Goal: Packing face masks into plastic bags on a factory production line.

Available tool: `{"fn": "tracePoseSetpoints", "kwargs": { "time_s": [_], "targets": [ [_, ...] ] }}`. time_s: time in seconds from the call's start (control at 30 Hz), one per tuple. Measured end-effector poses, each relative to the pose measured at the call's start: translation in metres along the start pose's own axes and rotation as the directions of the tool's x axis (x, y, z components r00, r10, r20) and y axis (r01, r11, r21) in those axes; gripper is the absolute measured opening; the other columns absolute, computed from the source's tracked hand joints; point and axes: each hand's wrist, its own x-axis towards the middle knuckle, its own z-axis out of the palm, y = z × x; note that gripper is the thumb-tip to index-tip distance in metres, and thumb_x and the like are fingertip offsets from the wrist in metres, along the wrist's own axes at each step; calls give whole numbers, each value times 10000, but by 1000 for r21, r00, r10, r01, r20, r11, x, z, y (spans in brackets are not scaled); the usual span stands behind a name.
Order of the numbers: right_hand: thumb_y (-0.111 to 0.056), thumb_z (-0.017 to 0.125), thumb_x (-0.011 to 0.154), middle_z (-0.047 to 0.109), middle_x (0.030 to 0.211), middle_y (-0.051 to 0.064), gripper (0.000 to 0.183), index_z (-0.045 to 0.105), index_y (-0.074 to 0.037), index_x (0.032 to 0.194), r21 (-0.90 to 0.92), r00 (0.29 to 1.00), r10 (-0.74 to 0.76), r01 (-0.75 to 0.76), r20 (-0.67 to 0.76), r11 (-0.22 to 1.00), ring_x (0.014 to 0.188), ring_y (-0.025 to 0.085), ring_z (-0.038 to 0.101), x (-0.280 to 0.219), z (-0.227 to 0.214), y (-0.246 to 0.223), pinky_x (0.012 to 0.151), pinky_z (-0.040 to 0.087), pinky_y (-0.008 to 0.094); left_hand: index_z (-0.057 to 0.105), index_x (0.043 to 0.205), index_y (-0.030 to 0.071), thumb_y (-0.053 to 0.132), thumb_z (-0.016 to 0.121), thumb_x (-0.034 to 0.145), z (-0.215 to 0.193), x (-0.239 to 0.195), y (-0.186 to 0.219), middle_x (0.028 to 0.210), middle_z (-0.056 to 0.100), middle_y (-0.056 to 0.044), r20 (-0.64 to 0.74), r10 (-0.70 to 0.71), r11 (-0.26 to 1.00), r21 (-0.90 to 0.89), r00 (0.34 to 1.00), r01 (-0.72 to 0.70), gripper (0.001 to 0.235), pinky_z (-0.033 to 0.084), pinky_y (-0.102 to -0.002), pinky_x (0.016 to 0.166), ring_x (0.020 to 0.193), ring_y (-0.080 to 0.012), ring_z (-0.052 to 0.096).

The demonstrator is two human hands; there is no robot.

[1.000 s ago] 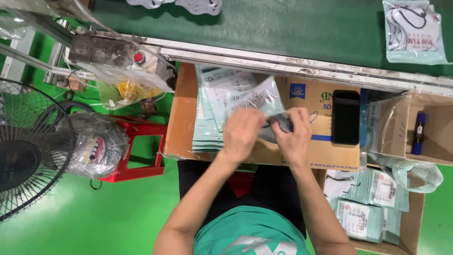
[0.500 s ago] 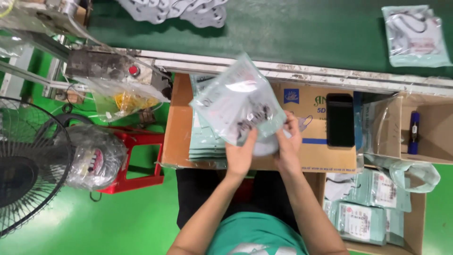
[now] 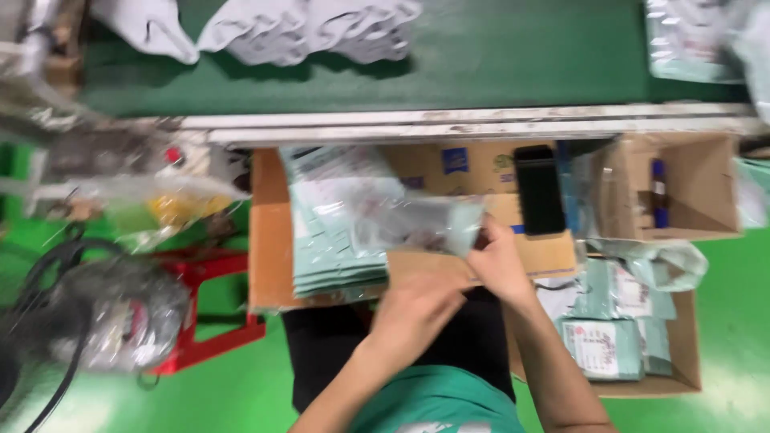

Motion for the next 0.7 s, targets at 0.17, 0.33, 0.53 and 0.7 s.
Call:
{"fn": "tracePoseSetpoints", "kwargs": {
  "time_s": [0.17, 0.33, 0.53, 0.7],
  "targets": [
    [-16, 787, 799, 732, 1012, 84, 351, 664, -23, 1127, -644, 967, -166, 252, 192, 722, 957, 220, 735, -31, 12, -41, 761, 591, 331, 649, 1187, -48, 98, 757, 742, -76, 19, 53, 1163, 709, -186, -517, 421, 874, 451, 745, -181, 481, 521, -492, 943, 1069, -361, 679],
    [20, 744, 845, 674, 1121, 127, 323, 648, -4, 1152, -560, 806, -587, 519, 70, 646, 1058, 260, 681, -24, 39, -90, 950, 536, 361, 716, 1132, 39, 14, 739, 928, -34, 13, 6, 1081, 772, -97, -628, 215, 963, 10, 748, -269, 207, 584, -333, 916, 1014, -228, 745],
    [0, 656, 947, 651, 951, 5, 142, 663, 1, 1089, -38, 947, -229, 226, -227, 973, 855, 91, 605, -19, 10, -41, 795, 494, 250, 718, 1068, -42, 32, 702, 930, -9, 3, -17, 719, 553, -29, -739, -382, 875, -482, 554, -40, 157, 377, -250, 564, 626, -107, 449],
    [-10, 627, 1026, 664, 942, -20, 41, 665, 2, 1037, -12, 956, -205, 207, -210, 978, 857, 35, 595, -17, 13, -43, 780, 486, 197, 667, 996, -14, 32, 669, 941, -19, 6, -3, 823, 633, -44, -774, -24, 992, -97, 633, -82, 72, 497, -243, 707, 728, -90, 564]
  ]
}}
